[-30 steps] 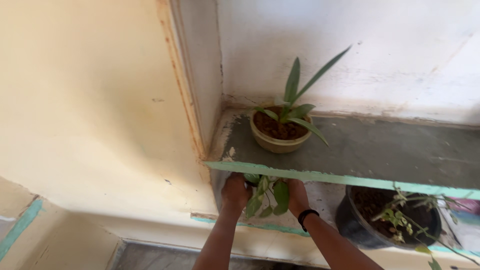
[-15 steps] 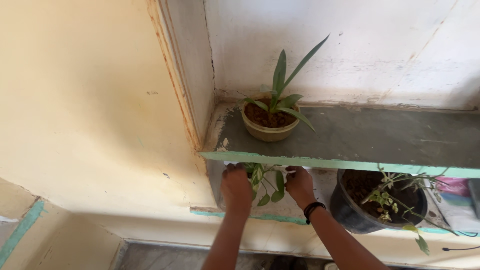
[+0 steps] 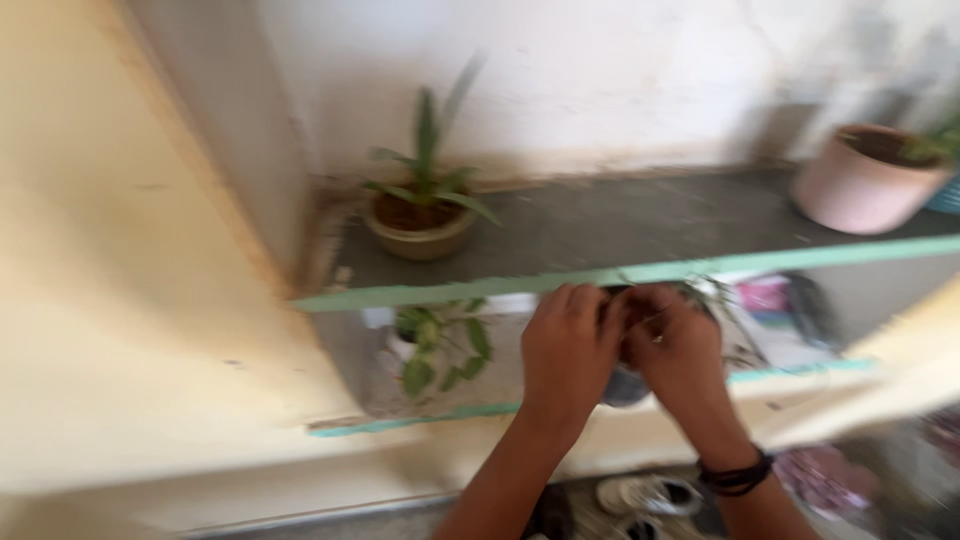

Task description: The person picks up several small potted plants from a shelf, touches the soil and leaves, and then pours water from a metal bowl into the pots before returning them to the shelf.

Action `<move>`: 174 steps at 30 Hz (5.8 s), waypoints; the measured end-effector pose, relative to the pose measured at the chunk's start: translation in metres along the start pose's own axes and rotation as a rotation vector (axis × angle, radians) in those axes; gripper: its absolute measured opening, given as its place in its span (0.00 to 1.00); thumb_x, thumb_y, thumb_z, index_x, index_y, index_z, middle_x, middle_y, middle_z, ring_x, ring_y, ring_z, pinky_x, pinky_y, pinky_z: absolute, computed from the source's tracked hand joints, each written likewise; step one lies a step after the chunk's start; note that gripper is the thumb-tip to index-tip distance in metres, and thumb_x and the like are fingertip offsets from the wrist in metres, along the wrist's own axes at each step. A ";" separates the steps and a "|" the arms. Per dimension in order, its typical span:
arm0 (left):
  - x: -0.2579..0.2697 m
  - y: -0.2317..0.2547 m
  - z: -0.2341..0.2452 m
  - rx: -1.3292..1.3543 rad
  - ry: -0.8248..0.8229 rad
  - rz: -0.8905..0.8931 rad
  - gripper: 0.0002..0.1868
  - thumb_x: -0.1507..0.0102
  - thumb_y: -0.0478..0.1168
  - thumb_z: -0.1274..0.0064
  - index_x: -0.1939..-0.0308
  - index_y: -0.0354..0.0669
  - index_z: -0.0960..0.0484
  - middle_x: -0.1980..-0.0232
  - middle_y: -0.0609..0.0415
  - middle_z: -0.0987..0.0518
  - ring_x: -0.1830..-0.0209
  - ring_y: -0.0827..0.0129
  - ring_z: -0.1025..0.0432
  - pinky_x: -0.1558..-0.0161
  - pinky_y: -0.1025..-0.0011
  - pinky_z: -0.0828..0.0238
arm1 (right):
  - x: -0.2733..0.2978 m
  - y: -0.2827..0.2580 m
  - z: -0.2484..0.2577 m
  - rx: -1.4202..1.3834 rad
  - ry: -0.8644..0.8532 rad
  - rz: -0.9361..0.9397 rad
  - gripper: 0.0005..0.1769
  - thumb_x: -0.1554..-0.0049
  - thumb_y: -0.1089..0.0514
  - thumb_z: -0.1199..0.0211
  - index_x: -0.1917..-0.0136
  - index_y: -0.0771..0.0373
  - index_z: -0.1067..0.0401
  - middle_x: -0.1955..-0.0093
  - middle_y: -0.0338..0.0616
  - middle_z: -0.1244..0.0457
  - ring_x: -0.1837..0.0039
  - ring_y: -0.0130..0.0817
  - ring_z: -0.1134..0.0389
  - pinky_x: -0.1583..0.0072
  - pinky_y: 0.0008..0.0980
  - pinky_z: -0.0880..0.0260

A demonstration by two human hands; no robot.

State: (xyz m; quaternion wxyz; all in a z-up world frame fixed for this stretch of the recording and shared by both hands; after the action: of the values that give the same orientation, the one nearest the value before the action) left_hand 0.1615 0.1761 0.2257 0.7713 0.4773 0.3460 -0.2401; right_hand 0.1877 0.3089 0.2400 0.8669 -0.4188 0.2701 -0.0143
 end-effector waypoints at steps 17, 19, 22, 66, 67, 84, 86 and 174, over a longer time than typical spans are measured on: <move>-0.006 0.183 -0.180 0.627 -0.504 -0.212 0.09 0.38 0.29 0.48 0.54 0.34 0.18 0.58 0.42 0.22 0.57 0.48 0.24 0.54 0.56 0.27 | 0.063 0.086 0.222 -0.028 0.602 -0.444 0.14 0.45 0.71 0.44 0.46 0.71 0.24 0.54 0.48 0.28 0.55 0.31 0.25 0.52 0.30 0.22; -0.002 0.198 -0.198 0.601 -0.554 -0.239 0.08 0.39 0.30 0.46 0.56 0.34 0.18 0.58 0.41 0.21 0.57 0.46 0.25 0.53 0.54 0.28 | 0.071 0.094 0.238 0.078 0.671 -0.492 0.12 0.43 0.69 0.41 0.46 0.71 0.24 0.55 0.48 0.28 0.55 0.31 0.25 0.53 0.31 0.23; 0.003 0.216 -0.231 0.641 -0.637 -0.232 0.08 0.39 0.31 0.46 0.56 0.35 0.18 0.57 0.41 0.20 0.55 0.46 0.24 0.52 0.54 0.27 | 0.076 0.107 0.260 0.231 0.748 -0.525 0.10 0.42 0.67 0.39 0.47 0.71 0.23 0.56 0.49 0.28 0.56 0.33 0.26 0.53 0.32 0.25; 0.104 0.406 -0.611 0.611 -1.272 -0.177 0.19 0.33 0.46 0.49 0.42 0.42 0.24 0.43 0.43 0.25 0.41 0.51 0.29 0.39 0.57 0.34 | 0.112 0.372 0.529 -0.118 1.086 -0.891 0.21 0.39 0.69 0.52 0.33 0.65 0.33 0.37 0.44 0.35 0.47 0.32 0.31 0.50 0.33 0.28; 0.110 0.408 -0.619 0.669 -1.222 -0.187 0.18 0.34 0.45 0.48 0.44 0.41 0.23 0.43 0.43 0.24 0.40 0.50 0.29 0.40 0.57 0.34 | 0.115 0.377 0.532 -0.109 1.087 -0.878 0.23 0.41 0.71 0.52 0.33 0.65 0.33 0.37 0.44 0.35 0.47 0.31 0.31 0.50 0.32 0.28; 0.183 0.465 -0.853 0.770 -1.338 0.006 0.15 0.32 0.43 0.50 0.46 0.39 0.20 0.49 0.47 0.17 0.51 0.59 0.21 0.51 0.63 0.24 | 0.126 0.603 0.638 -0.269 1.240 -0.971 0.16 0.34 0.63 0.52 0.36 0.62 0.30 0.44 0.41 0.31 0.50 0.29 0.32 0.51 0.31 0.30; 0.192 0.464 -0.882 0.685 -1.381 0.078 0.16 0.33 0.43 0.50 0.45 0.40 0.19 0.48 0.48 0.17 0.51 0.61 0.21 0.51 0.63 0.24 | 0.129 0.636 0.650 -0.318 1.184 -1.018 0.16 0.37 0.66 0.52 0.38 0.63 0.29 0.44 0.39 0.30 0.48 0.28 0.30 0.48 0.30 0.28; 0.411 0.164 -1.157 0.138 -1.536 0.122 0.12 0.43 0.34 0.45 0.57 0.39 0.25 0.70 0.37 0.19 0.66 0.42 0.21 0.61 0.49 0.28 | 0.218 1.047 0.520 -0.488 1.466 -1.051 0.18 0.32 0.60 0.59 0.42 0.66 0.28 0.48 0.42 0.33 0.47 0.29 0.33 0.41 0.29 0.32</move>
State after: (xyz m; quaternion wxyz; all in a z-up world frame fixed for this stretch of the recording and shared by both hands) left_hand 0.1893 1.2735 -0.3477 0.7752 0.2422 -0.3289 -0.4819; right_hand 0.4126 1.3066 -0.3660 0.2505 -0.5442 0.5209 -0.6081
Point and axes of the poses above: each hand's wrist, its own x-axis away from the middle knuckle, its own z-axis out of the back of the hand, y = z × x, the point moved 1 cm from there along -x, towards the middle knuckle
